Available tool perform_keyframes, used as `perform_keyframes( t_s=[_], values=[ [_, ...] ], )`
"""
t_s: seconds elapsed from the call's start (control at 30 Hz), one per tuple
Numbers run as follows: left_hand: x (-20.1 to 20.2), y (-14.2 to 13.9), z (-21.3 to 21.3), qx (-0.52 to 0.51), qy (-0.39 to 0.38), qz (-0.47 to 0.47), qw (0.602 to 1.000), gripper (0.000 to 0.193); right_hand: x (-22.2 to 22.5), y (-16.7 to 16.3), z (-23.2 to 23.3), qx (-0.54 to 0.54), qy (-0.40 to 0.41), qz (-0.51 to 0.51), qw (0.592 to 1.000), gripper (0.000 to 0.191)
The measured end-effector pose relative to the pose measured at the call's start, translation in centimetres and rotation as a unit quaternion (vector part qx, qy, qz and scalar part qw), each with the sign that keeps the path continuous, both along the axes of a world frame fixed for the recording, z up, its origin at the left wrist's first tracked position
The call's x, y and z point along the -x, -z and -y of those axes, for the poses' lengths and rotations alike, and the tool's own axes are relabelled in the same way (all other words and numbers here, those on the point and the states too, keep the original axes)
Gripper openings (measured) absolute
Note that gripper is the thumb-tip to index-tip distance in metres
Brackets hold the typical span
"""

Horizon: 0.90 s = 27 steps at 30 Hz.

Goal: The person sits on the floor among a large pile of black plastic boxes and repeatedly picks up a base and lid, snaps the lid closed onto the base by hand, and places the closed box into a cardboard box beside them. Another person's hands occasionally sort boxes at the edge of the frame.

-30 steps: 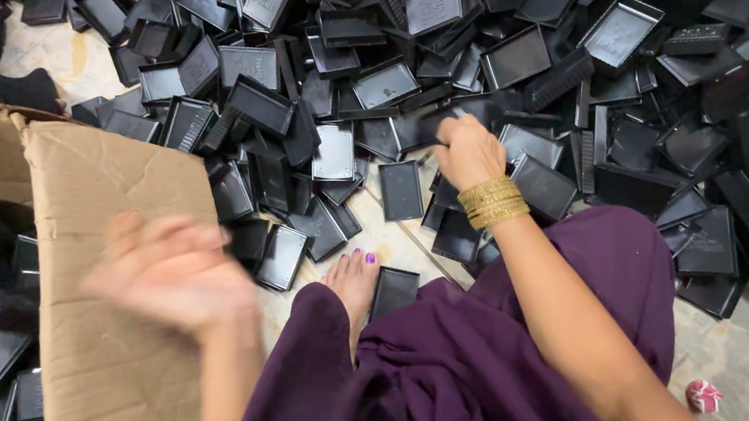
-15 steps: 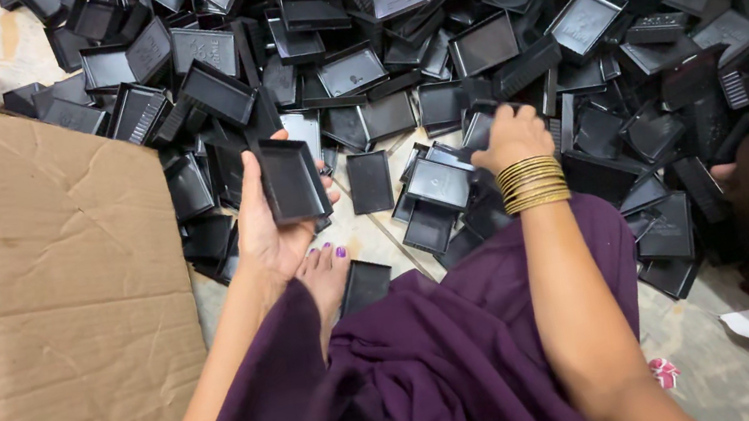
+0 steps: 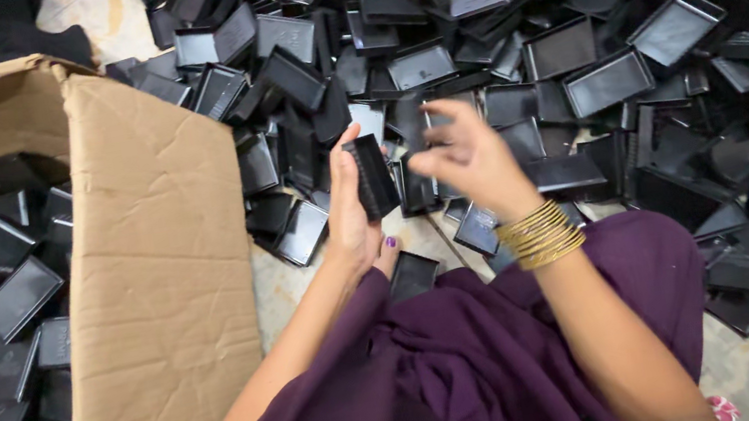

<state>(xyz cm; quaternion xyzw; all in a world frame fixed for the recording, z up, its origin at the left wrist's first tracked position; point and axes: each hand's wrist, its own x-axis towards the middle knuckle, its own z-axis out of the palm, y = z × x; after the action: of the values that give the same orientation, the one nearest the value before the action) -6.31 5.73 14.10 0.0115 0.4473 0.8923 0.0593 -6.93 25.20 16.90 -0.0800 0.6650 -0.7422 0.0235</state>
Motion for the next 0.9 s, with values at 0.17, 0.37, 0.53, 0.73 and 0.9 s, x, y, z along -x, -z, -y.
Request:
perform_keyframes(
  t_s=[0.17,0.37,0.53,0.73,0.9],
  values=[
    [-0.2,-0.6,-0.4,0.031,-0.005,-0.026,0.999,0.053,-2.0,-1.9,3.7,-0.173,-0.014,0.003,0.985,0.082],
    [-0.6,-1.4,-0.1,0.067,-0.003,-0.052,0.996,0.053,-2.4,-2.2,4.3,-0.182,-0.031,0.025,0.982,0.083],
    [-0.9,-1.5,0.2,0.062,0.021,-0.056,0.996,0.053,-2.5,-2.1,4.8,-0.177,-0.046,-0.002,0.983,0.085],
    [0.2,-0.9,2.2,0.286,-0.082,-0.127,0.946,0.033,-2.6,-2.6,4.1,-0.361,0.04,-0.28,0.889,0.092],
    [-0.6,-1.0,3.1,0.24,-0.152,-0.131,0.95,0.026,-1.7,-1.6,4.1,-0.043,-0.08,0.072,0.993,0.065]
  ],
)
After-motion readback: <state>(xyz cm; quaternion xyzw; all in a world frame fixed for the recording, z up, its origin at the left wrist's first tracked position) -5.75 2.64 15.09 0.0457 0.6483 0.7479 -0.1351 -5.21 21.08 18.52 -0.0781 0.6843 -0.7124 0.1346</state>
